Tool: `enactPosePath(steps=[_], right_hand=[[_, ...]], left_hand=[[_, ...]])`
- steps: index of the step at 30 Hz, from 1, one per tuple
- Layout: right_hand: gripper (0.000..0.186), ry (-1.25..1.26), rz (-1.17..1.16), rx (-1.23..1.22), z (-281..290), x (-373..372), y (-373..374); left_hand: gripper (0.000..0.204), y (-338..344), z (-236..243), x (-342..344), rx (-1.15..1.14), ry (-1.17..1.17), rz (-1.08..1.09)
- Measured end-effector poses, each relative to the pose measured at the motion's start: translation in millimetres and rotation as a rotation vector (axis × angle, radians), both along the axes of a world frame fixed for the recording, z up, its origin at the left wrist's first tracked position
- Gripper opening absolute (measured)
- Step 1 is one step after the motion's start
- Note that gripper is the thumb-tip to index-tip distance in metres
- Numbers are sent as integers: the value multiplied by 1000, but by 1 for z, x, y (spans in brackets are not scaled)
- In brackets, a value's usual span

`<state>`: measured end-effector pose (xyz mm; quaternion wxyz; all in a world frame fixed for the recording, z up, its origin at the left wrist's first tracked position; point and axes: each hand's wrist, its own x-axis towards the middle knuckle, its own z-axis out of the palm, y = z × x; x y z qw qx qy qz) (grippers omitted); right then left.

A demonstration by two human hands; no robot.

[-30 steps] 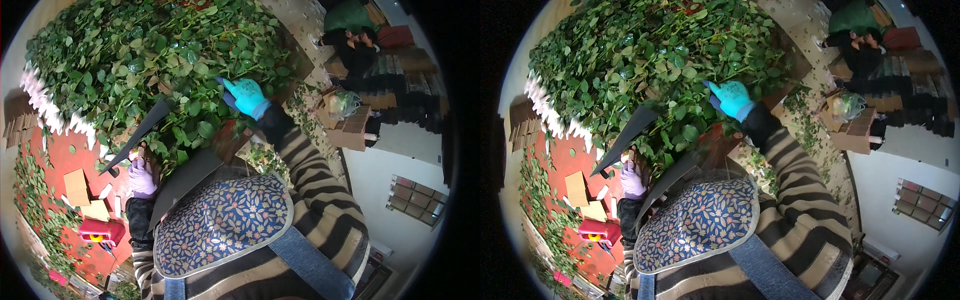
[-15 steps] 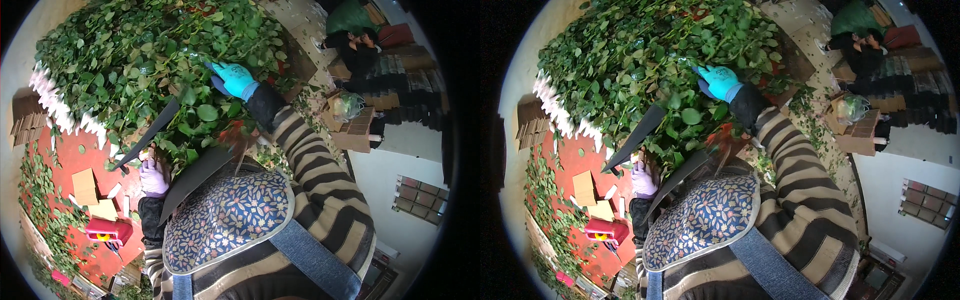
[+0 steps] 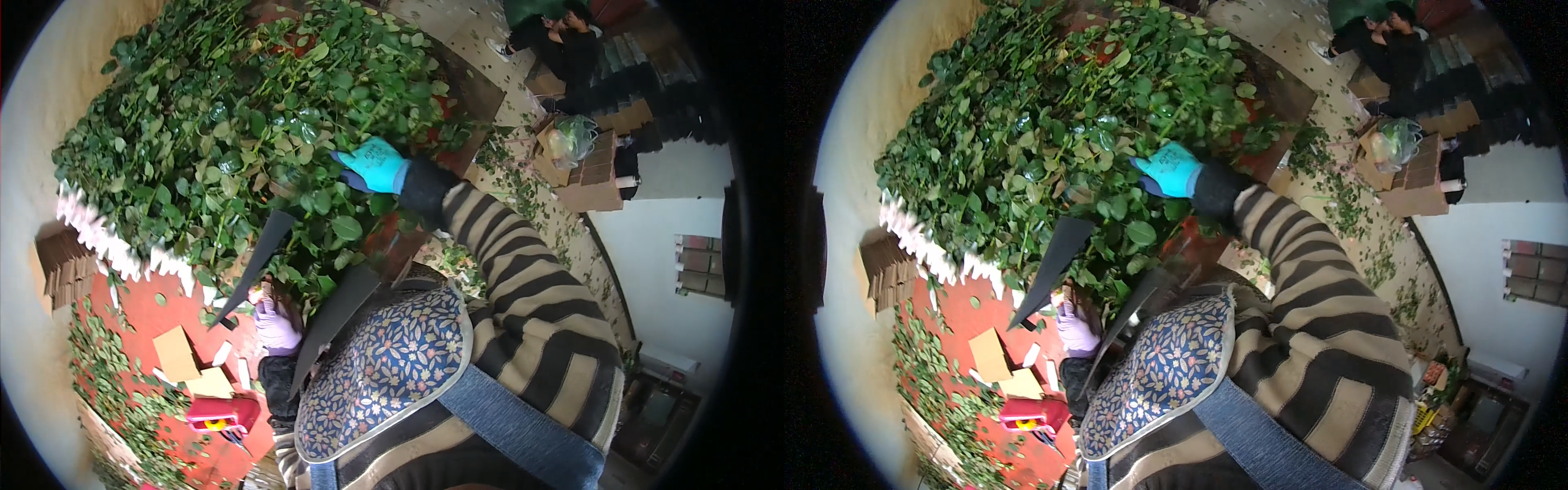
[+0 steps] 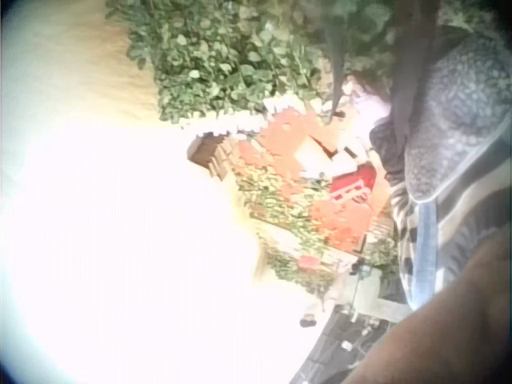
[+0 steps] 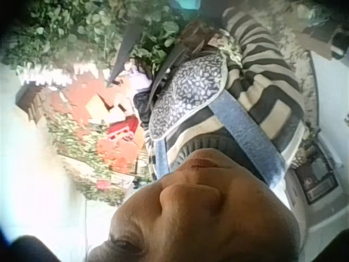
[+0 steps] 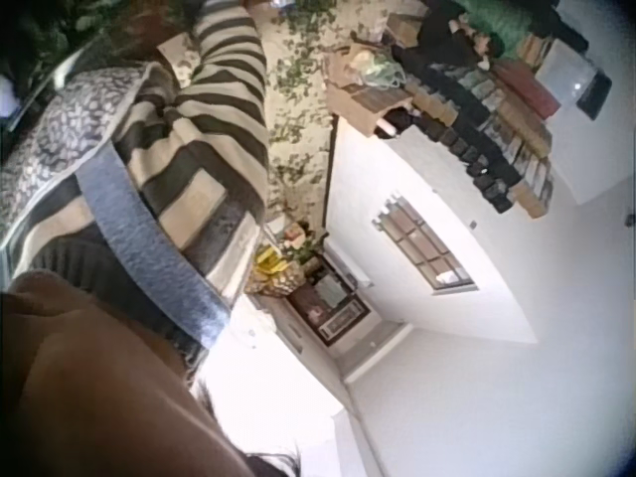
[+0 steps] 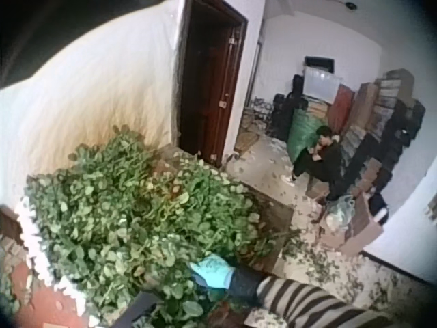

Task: The person arranges roses by trimming the stems, placing them into a protective black sleeve, and securing them with tape.

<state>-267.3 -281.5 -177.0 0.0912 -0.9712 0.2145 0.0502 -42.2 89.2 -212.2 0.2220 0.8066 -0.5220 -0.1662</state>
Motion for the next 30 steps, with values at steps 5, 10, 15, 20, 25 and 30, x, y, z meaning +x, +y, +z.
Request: enactPosePath(steps=[5, 10, 15, 20, 25, 30], right_hand=[[52, -37, -53, -30, -4, -3, 4], [49, -58, -11, -143, -22, 13, -26], [46, -193, -50, 236, 41, 17, -31], [36, -447, -293, 743, 94, -28, -49], [36, -266, 86, 971, 166, 48, 58], [29, -59, 632, 793, 149, 117, 118]], left_hand=[[66, -15, 23, -10, -270, -238, -178], [69, -24, 29, -10, -178, -347, -253], [43, -13, 26, -1, -90, -385, -272], [48, -30, 55, -7, -31, -177, -157], [48, -2, 69, 0, -162, -215, -118], [40, 62, 66, -5, -64, -193, 110]])
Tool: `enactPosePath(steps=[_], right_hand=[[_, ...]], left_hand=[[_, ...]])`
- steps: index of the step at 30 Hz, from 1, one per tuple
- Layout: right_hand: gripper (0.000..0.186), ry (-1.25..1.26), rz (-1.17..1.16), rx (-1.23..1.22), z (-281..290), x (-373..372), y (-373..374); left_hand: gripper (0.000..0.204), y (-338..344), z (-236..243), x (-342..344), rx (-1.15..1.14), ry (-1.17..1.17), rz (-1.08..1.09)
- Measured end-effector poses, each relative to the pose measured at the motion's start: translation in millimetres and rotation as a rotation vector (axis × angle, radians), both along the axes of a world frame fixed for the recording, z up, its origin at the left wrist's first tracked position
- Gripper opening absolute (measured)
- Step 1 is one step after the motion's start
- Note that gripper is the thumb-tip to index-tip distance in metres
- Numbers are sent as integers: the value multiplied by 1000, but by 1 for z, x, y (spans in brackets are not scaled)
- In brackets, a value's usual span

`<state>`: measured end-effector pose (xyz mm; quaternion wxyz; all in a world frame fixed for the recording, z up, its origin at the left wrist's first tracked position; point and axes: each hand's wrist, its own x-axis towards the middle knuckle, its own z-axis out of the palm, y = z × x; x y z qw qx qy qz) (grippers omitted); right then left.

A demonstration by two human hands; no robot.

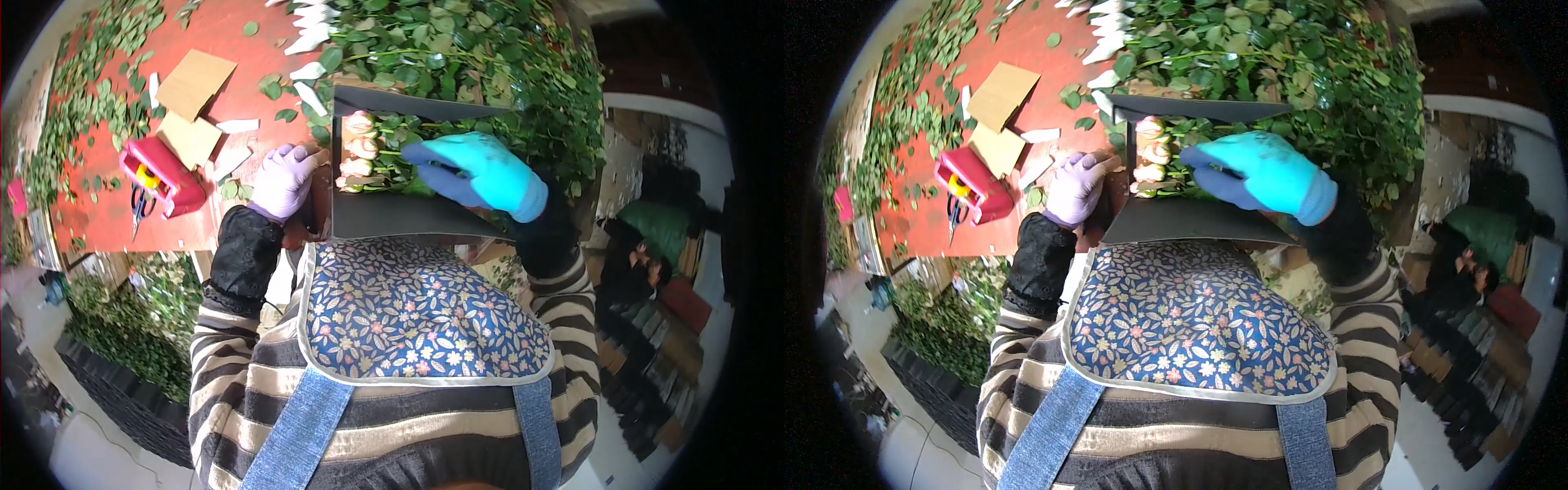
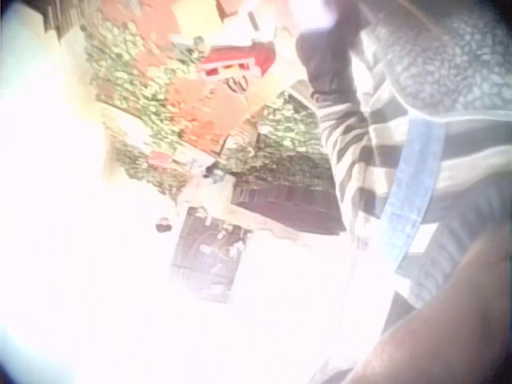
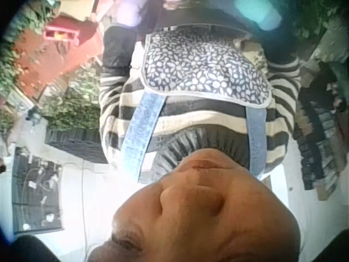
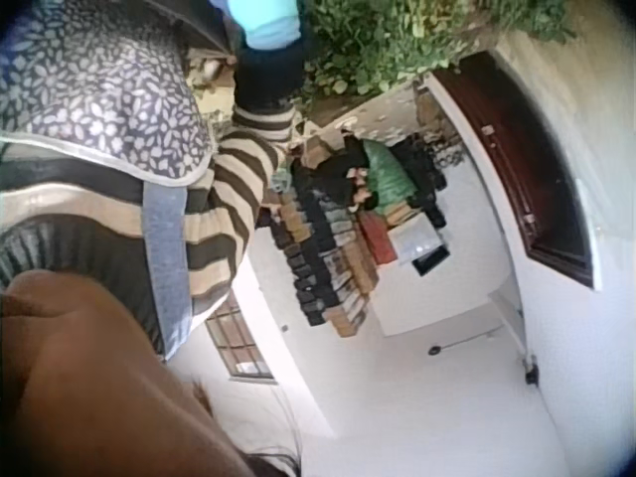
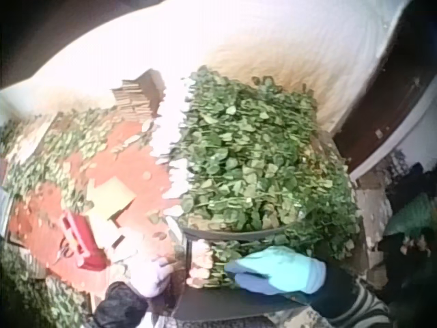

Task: The person arranges roses by trimming the stems, placing them into a protective black sleeve, and securing them with tape.

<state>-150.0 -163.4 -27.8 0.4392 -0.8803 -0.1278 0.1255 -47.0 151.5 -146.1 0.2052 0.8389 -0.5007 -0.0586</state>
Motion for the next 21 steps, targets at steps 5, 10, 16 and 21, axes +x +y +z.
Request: enactPosePath(steps=[5, 10, 16, 21], right_hand=[[30, 295, 168, -134, -16, 25, 21], [21, -107, 390, -549, -77, 15, 24], [24, -114, 316, -425, -86, 4, 34], [21, -3, 87, -562, -74, -1, 36]], left_hand=[[35, 13, -7, -15, -118, 167, 131], [31, -4, 1, -27, -167, 379, 153], [22, -39, -4, -23, -120, 400, 199], [24, -43, -4, -32, 101, 558, 289]])
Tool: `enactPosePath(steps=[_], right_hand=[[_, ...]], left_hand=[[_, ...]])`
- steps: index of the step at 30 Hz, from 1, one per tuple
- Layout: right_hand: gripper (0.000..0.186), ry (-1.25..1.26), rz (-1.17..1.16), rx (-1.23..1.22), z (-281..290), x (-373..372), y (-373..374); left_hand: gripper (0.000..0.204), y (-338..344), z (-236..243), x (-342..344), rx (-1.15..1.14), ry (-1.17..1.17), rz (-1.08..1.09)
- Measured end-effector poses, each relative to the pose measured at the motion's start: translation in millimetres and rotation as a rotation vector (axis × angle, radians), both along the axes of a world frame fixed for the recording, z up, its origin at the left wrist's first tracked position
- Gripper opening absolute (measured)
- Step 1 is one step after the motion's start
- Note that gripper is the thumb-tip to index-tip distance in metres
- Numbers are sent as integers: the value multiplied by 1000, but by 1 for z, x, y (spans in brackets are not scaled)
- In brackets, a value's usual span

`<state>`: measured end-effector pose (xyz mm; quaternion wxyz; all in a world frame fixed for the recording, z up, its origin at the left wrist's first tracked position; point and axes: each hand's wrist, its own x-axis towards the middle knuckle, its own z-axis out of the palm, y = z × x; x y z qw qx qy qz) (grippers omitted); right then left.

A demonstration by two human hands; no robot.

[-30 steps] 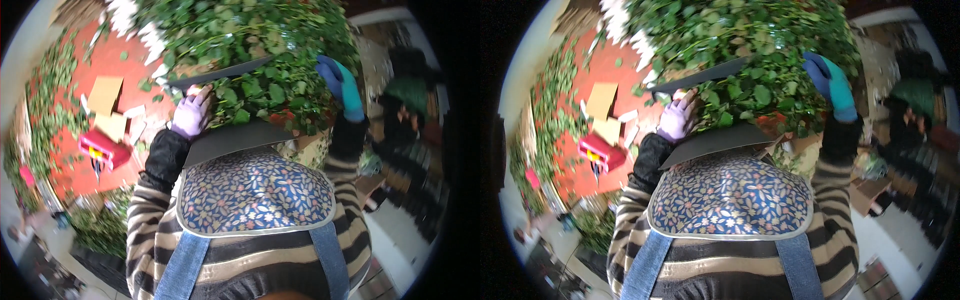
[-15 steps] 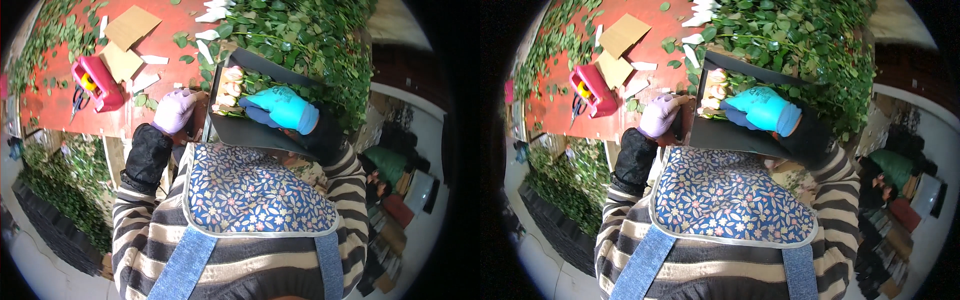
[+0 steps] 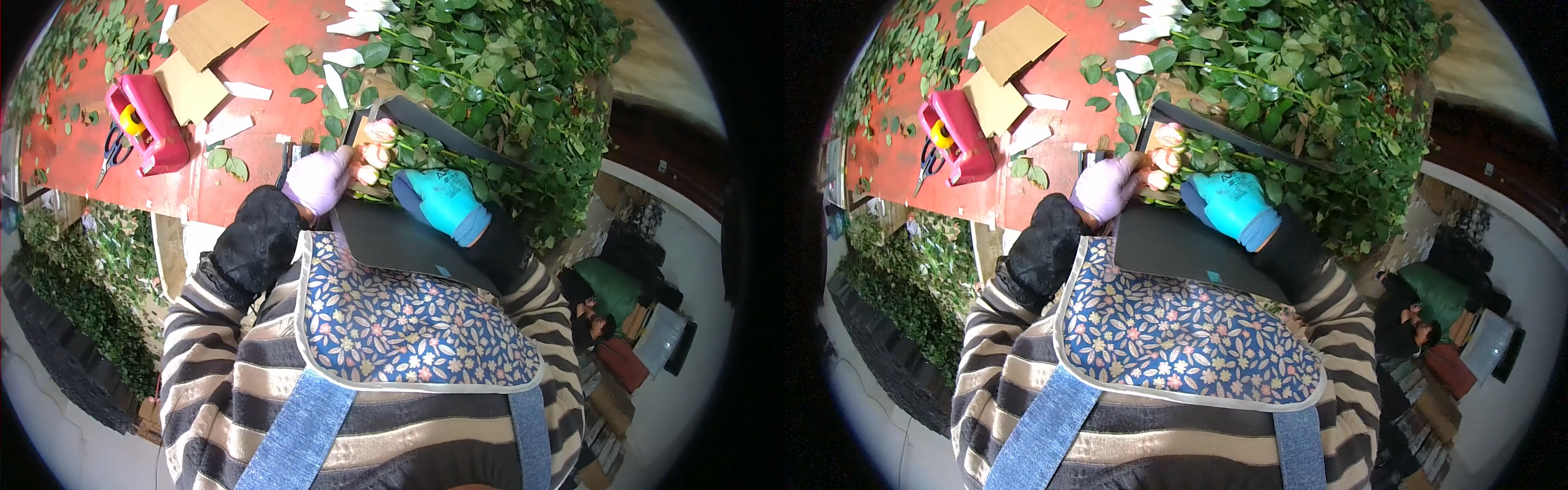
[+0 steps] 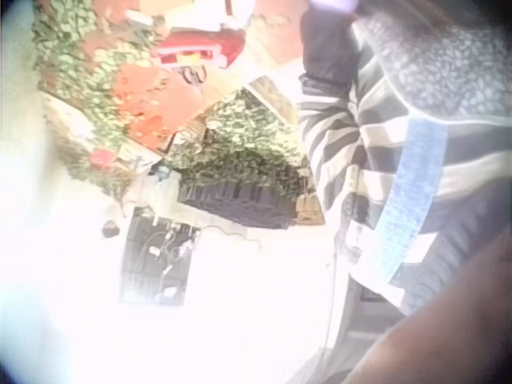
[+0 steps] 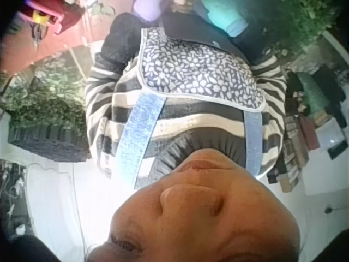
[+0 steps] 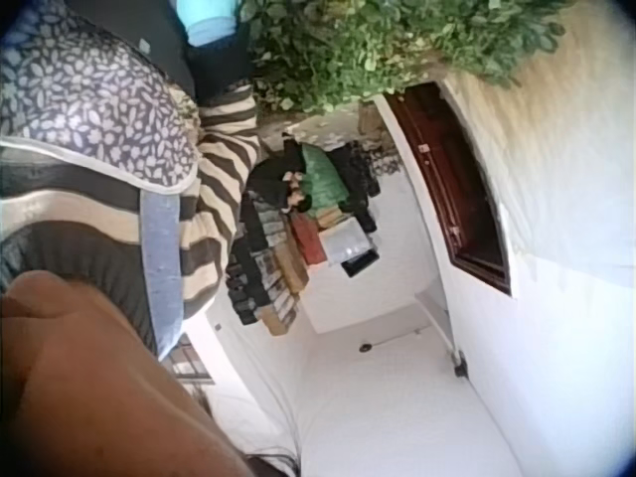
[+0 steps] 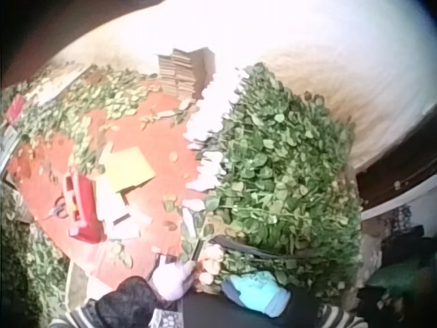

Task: The person arranges roses by trimming the stems, placing them into a protective black sleeve, and securing them with tape.

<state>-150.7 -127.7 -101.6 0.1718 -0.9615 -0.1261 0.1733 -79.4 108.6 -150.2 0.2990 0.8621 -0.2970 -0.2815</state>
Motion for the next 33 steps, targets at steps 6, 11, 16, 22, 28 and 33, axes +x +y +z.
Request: enactPosePath(steps=[6, 11, 16, 22, 28, 33], right_hand=[[23, 23, -156, 4, -9, -3, 4], [24, -68, -269, 60, -25, -12, -2], [26, -56, -315, 33, -24, -11, -4], [27, -40, -371, 38, -13, -29, -15], [24, -67, -284, 66, -7, -31, -16], [19, -93, -60, 210, 20, -25, -15]], left_hand=[[17, 1, -14, -9, -217, -59, 144], [32, 2, -15, -2, -133, 284, 125], [36, -3, -23, -11, -281, 343, 162], [35, -12, -19, -31, -361, 283, 232], [28, 5, -5, -20, -260, 208, 161], [20, 14, 2, -7, -174, 143, 199]])
